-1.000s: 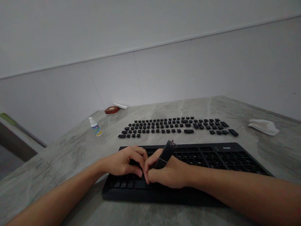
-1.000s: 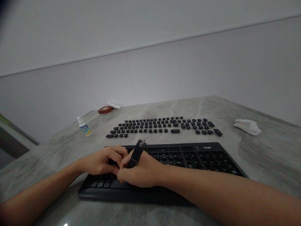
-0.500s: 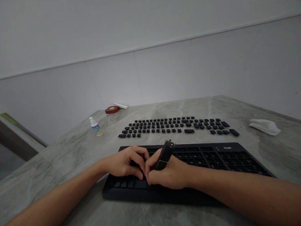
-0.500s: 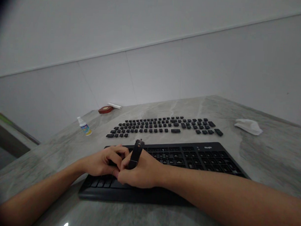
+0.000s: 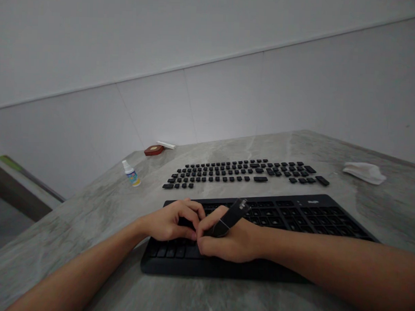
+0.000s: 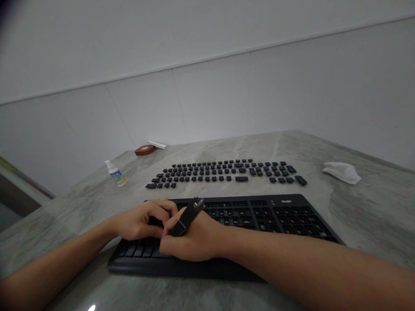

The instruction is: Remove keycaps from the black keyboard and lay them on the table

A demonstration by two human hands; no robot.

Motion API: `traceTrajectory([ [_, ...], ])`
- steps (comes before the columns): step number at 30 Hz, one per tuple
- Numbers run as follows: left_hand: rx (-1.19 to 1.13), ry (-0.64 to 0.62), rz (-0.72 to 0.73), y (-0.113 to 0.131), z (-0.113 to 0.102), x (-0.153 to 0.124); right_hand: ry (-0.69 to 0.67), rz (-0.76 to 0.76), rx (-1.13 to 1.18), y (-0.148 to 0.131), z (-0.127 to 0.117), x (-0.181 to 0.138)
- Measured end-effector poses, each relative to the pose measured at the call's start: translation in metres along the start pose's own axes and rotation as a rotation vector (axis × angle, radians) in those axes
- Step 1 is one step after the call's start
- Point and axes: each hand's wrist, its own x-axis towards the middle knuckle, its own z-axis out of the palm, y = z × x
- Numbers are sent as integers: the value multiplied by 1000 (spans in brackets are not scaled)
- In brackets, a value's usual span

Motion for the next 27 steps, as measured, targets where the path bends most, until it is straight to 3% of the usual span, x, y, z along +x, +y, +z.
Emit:
traceTrajectory([
  [4,1,13,9,0,2,1,41,94,32,-2,-1,3],
  [12,62,16,32,4,2,1,114,81,36,-4,2,4],
  [19,91,1,33,2,2,-2,131,324,94,-5,1,9],
  [27,103,-12,25,-1,2,-4,165,446,177,-6,1,13],
])
